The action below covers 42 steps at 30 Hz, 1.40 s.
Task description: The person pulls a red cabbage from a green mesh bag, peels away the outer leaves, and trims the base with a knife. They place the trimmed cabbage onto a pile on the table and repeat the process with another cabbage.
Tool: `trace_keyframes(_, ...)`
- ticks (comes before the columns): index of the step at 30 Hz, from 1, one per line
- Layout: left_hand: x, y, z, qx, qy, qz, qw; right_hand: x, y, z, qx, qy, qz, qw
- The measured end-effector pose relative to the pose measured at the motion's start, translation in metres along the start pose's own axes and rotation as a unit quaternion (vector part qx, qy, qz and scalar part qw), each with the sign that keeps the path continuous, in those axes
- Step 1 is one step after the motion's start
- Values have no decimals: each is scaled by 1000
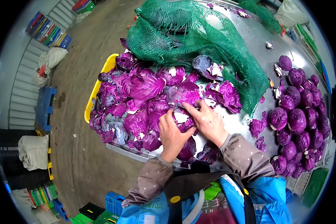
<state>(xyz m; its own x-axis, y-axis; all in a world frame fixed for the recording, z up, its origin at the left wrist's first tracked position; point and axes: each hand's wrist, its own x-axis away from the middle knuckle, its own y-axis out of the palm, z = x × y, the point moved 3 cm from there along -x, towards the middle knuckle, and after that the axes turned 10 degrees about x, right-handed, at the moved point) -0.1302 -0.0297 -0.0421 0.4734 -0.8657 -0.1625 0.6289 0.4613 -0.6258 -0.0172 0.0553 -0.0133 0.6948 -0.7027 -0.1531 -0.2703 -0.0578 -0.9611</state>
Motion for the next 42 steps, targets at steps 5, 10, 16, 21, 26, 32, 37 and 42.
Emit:
trace_keyframes(5, -3, 0, -5, 33, 21, -13, 999, -16, 2, 10, -13, -29, 2, 999)
trace_keyframes(10, -8, -6, -10, 60, 99, -94, 989, -37, 41, 52, -54, 91, -56, 993)
trace_keyframes(16, 10, -25, -42, 186, -34, -85, 978, -5, 31, 51, -101, 103, -95, 985)
trace_keyframes(21, 5, -7, -46, 237, -86, -10, 968, 27, 26, 47, -174, 98, -44, 979)
trace_keyframes(26, 1, 3, -20, 115, -39, -14, 993, 15, -14, 14, -118, -49, -33, 991)
trace_keyframes(32, -5, 9, -18, 73, -19, -23, 997, 1, -7, -3, 15, -65, -66, 996)
trace_keyframes(37, 5, 9, 2, 10, 60, 3, 998, -41, 13, 33, 77, -13, -73, 994)
trace_keyframes(42, 19, -1, -29, 158, 6, -38, 987, -23, 54, 58, -58, 82, -65, 993)
